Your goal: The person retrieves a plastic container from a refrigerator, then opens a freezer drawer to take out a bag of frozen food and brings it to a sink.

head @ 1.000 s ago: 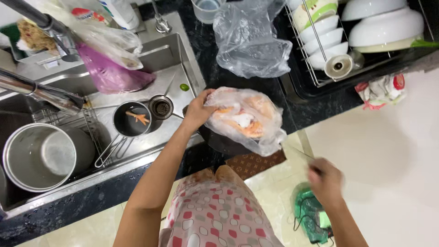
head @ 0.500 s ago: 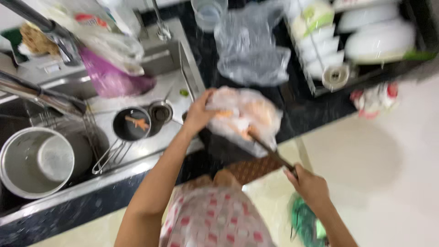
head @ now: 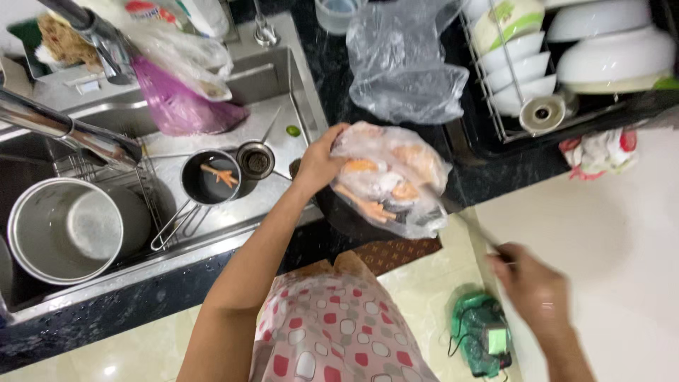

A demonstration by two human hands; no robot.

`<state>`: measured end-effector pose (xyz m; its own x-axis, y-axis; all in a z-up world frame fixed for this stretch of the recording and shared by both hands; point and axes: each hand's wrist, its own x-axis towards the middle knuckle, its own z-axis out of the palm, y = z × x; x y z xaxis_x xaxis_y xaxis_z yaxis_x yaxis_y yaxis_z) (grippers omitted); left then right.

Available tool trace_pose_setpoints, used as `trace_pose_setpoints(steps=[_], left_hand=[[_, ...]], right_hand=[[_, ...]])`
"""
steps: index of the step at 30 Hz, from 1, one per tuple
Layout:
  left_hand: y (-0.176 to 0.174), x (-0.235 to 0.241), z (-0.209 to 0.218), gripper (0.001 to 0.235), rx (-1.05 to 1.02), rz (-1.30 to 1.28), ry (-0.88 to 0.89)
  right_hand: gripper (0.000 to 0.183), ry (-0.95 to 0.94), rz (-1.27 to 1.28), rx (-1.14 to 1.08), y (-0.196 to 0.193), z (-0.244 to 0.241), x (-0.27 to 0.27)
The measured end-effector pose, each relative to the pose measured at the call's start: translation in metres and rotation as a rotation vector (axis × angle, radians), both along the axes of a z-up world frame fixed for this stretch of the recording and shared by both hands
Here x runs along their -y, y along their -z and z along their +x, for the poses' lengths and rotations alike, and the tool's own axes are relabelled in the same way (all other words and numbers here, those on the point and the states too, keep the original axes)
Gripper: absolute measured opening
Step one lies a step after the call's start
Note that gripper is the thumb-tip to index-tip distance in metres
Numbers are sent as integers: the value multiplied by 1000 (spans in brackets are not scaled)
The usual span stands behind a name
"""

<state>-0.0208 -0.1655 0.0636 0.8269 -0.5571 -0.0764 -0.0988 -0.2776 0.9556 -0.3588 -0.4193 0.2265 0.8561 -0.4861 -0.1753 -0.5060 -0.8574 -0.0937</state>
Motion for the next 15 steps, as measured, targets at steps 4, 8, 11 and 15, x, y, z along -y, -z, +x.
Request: trace_pose_setpoints(steps=[4,8,11,15], left_hand=[[4,11,12,67,-75,-2,-10],[-14,3,20,64,-94,50,-48],[-61,-21,15,90,81,0,55],[-93,-20,-50,27,715,-95,220]], right_hand=[[30,-58,129,333,-28,15,2],[35,281,367,27,-9,34,-22],[34,227,429,113,9,27,-30],[34,378,560,124,33,13,-31]])
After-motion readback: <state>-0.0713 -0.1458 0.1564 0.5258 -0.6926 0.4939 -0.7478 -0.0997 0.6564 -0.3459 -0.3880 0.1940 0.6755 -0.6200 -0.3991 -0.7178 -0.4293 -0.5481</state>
